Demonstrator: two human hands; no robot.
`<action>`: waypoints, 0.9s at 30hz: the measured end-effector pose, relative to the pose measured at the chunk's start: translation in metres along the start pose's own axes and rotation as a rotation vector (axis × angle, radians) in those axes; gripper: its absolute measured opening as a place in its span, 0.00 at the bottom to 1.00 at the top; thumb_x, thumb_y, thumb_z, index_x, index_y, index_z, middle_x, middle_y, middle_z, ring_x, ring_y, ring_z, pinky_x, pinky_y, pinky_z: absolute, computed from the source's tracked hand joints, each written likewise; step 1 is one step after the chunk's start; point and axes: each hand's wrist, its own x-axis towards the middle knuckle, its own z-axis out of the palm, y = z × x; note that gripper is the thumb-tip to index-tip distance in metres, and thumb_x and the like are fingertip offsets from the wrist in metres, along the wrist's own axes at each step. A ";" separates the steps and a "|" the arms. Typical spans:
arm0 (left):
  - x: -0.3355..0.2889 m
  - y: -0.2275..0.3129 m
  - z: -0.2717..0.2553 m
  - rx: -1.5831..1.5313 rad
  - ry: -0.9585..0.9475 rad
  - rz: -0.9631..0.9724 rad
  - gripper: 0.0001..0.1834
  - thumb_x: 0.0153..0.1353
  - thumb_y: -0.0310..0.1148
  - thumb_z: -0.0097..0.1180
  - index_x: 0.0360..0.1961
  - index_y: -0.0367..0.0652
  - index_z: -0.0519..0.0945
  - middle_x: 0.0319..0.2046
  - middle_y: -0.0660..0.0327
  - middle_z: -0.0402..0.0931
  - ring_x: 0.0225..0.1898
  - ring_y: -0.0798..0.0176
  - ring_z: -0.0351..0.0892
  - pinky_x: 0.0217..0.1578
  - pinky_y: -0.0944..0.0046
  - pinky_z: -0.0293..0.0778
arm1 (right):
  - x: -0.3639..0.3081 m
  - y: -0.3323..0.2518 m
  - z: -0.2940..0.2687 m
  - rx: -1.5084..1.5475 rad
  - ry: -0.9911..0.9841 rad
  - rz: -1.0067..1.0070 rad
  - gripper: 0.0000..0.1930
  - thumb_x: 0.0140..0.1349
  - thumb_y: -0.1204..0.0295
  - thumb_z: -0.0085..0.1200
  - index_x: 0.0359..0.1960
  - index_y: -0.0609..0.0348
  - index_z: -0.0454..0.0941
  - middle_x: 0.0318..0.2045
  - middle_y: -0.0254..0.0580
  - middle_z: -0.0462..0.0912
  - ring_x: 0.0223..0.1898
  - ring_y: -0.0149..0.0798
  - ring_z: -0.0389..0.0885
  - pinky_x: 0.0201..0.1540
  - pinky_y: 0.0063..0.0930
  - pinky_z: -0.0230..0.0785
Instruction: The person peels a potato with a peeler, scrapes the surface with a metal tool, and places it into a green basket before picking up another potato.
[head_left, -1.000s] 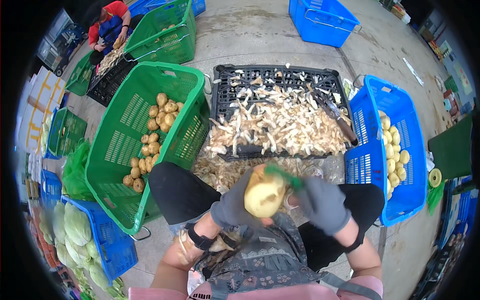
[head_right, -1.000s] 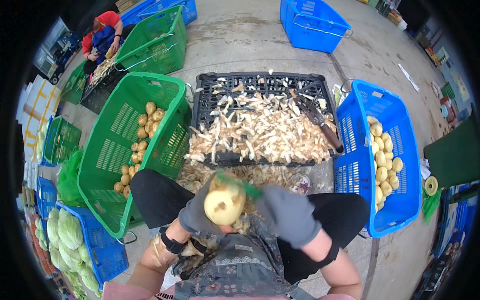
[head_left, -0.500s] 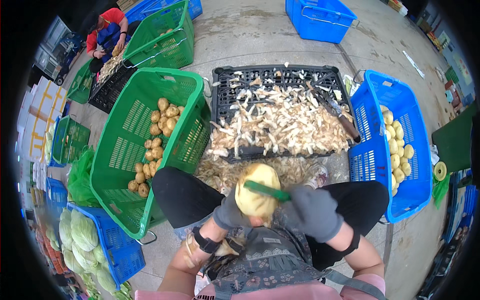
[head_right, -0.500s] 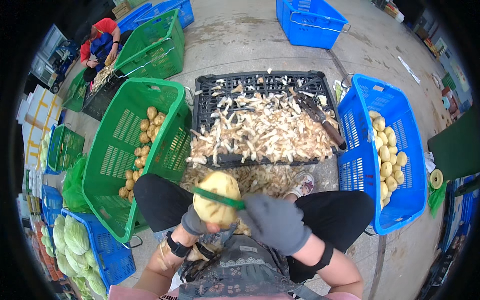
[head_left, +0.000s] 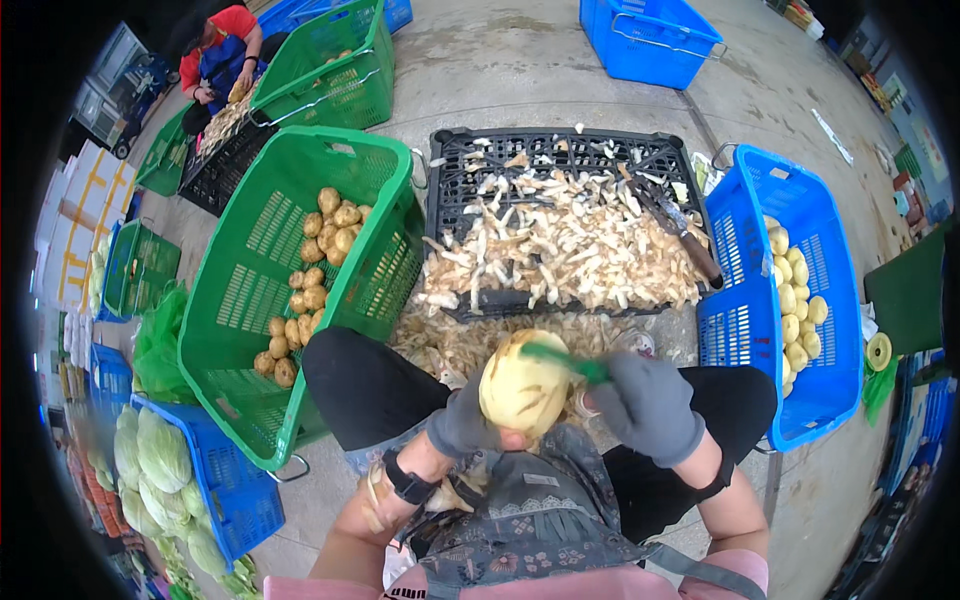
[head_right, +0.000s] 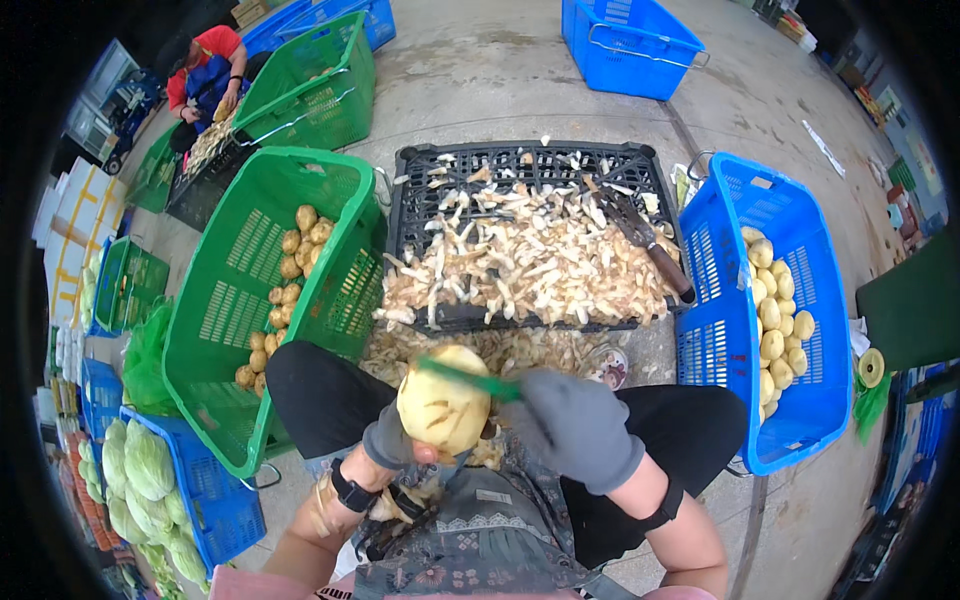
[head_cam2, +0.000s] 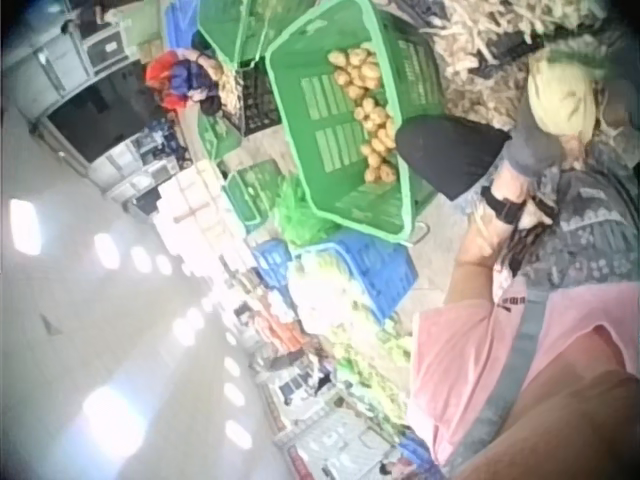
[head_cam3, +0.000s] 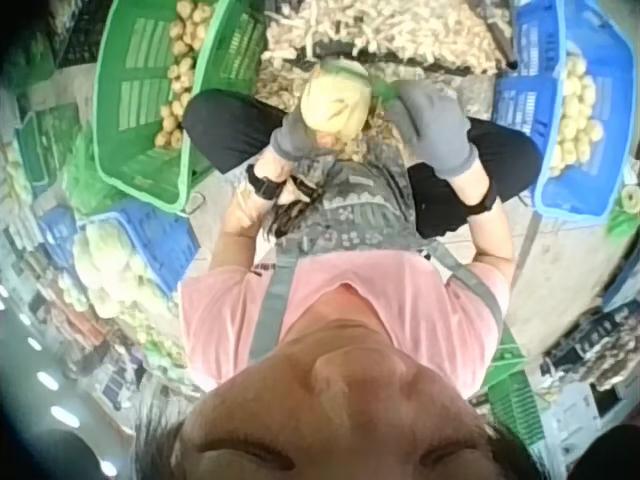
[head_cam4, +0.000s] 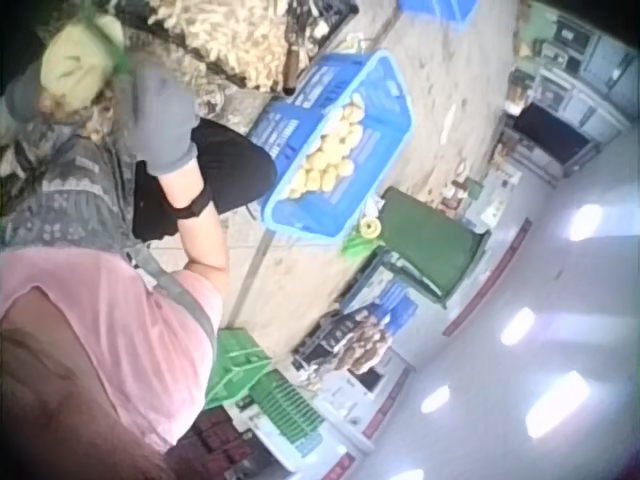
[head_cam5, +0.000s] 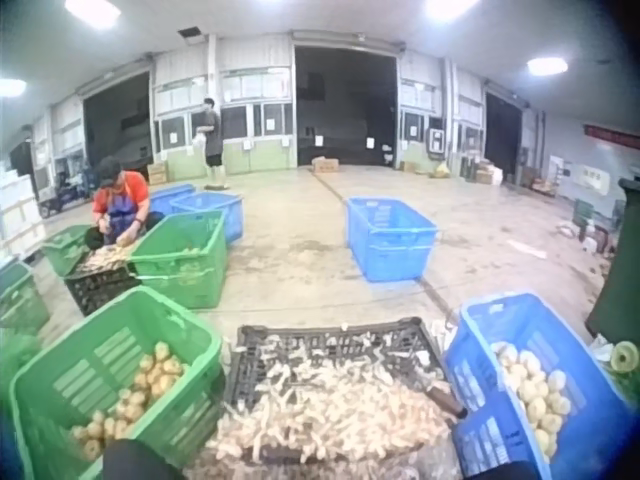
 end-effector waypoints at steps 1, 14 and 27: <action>-0.001 0.003 0.004 -0.031 0.000 -0.024 0.54 0.33 0.33 0.70 0.62 0.37 0.53 0.55 0.58 0.63 0.55 0.64 0.64 0.56 0.64 0.60 | -0.001 0.001 0.000 0.004 -0.003 -0.001 0.10 0.55 0.66 0.53 0.34 0.56 0.70 0.23 0.45 0.74 0.21 0.46 0.75 0.19 0.35 0.66; 0.007 0.026 0.008 0.817 0.041 0.148 0.50 0.35 0.31 0.71 0.58 0.38 0.53 0.49 0.55 0.66 0.50 0.62 0.69 0.50 0.64 0.67 | -0.009 0.013 -0.002 -0.093 -0.106 0.020 0.10 0.52 0.68 0.55 0.33 0.58 0.72 0.23 0.44 0.74 0.22 0.46 0.76 0.21 0.34 0.65; 0.009 0.033 0.013 0.694 -0.098 0.166 0.50 0.36 0.28 0.70 0.58 0.34 0.51 0.50 0.53 0.69 0.52 0.63 0.69 0.53 0.65 0.64 | -0.009 0.011 -0.007 -0.067 0.077 0.209 0.07 0.54 0.66 0.54 0.31 0.54 0.73 0.18 0.45 0.73 0.20 0.50 0.75 0.21 0.39 0.65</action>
